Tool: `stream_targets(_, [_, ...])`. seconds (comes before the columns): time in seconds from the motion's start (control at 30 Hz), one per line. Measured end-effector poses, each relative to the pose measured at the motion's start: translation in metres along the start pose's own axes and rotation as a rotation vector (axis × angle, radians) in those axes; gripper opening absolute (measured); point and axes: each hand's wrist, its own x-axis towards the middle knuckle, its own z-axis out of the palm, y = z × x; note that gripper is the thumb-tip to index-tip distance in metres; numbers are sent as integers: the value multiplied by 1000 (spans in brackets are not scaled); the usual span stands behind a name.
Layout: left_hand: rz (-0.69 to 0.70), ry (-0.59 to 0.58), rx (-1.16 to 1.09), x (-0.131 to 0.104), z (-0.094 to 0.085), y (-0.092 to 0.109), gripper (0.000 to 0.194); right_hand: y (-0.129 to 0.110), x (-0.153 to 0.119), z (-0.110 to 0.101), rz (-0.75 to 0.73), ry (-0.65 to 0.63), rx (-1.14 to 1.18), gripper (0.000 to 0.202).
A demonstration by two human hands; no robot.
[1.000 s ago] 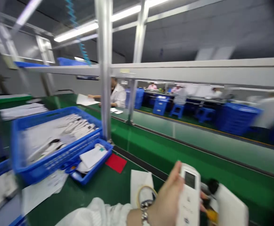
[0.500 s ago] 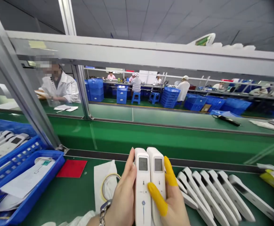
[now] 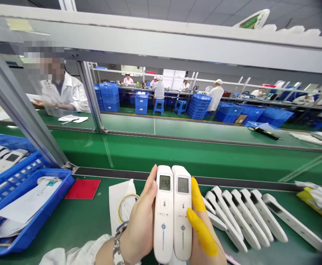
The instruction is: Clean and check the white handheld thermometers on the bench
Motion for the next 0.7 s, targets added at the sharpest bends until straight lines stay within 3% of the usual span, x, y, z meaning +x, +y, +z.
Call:
stream_targets(0.2, [11,19,-39,0,0,-2,49,1,1,0,-13,4,54,57])
stream_targets(0.3, [-22,9,-61,1,1,0,50,-8,-2,13,1,-7,107,59])
stream_targets(0.43, [-176,30,-83,6,4,6,43,-29,-11,38,-20,62,73,54])
stream_targets(0.57, [-235,16,-106,8,-1,8,34,-39,-16,50,-2,-80,65,40])
stream_targets(0.7, [-215,-54,-57,4,-6,5,34,-34,-12,42,-33,-167,133,34])
